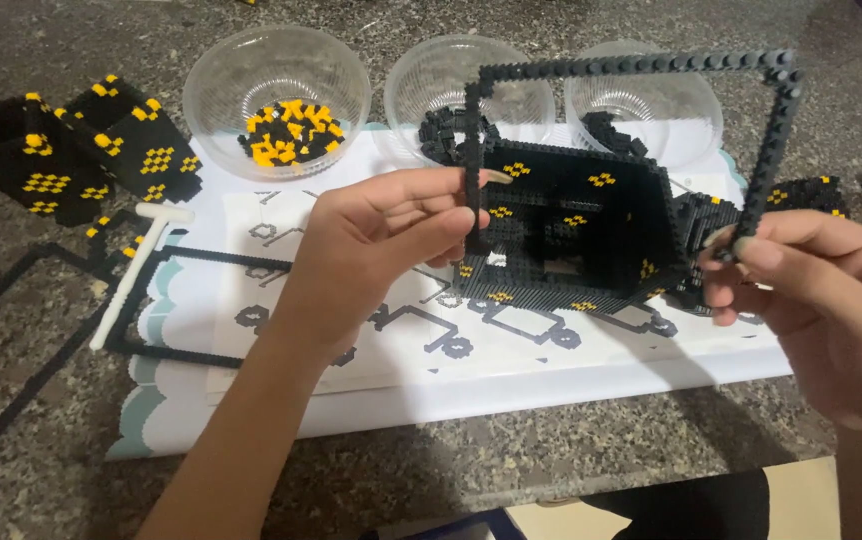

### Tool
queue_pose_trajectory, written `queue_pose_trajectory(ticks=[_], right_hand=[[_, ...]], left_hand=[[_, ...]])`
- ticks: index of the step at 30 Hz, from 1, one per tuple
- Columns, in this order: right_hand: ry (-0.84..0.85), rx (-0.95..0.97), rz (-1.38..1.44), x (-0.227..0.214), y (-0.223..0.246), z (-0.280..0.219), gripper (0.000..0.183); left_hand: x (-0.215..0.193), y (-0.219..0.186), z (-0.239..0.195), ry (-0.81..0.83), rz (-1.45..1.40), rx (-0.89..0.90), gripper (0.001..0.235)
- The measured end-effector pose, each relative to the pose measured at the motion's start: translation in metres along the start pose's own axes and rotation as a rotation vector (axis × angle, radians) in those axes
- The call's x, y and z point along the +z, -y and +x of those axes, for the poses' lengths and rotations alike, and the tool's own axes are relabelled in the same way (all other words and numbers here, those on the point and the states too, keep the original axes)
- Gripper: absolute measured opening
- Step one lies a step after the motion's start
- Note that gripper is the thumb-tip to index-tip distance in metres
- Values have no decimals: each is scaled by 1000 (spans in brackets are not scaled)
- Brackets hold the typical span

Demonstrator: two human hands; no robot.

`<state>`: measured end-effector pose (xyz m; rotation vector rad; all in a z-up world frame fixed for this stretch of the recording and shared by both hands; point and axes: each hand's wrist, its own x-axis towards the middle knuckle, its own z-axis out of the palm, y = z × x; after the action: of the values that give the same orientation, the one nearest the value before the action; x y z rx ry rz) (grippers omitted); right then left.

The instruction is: The person assembles a black and yellow Lego model by connecting frame pieces and attaching them to a larger base structure. They use a small white mallet to tap the pieces into place and ensure a secure fit.

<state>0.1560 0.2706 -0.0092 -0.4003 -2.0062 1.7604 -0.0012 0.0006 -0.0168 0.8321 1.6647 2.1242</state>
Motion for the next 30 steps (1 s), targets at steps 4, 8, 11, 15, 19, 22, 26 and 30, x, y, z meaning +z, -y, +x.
queue_pose_trajectory(ticks=[4, 8, 11, 15, 19, 22, 26, 30], right_hand=[[59, -33, 102, -4, 2, 1, 7], [-26, 18, 78, -1, 16, -1, 6], [16, 71, 106, 0, 31, 1, 10], [109, 183, 148, -2, 35, 10, 13], [187, 257, 264, -2, 35, 19, 12], [93, 381, 251, 1, 32, 21, 21], [138, 448, 174, 10, 31, 20, 33], [29, 387, 5, 24, 35, 13, 36]], left_hand=[[4, 3, 0, 46, -50, -5, 42], [7, -1, -2, 143, 13, 144, 40], [12, -13, 6, 59, 203, 221, 38], [24, -32, 27, -36, 167, 122, 44], [35, -41, 35, -55, 194, 101, 48], [35, -28, 34, -111, 152, -6, 54], [34, -24, 38, -205, 240, -133, 48], [36, -22, 37, -264, 264, -238, 46]])
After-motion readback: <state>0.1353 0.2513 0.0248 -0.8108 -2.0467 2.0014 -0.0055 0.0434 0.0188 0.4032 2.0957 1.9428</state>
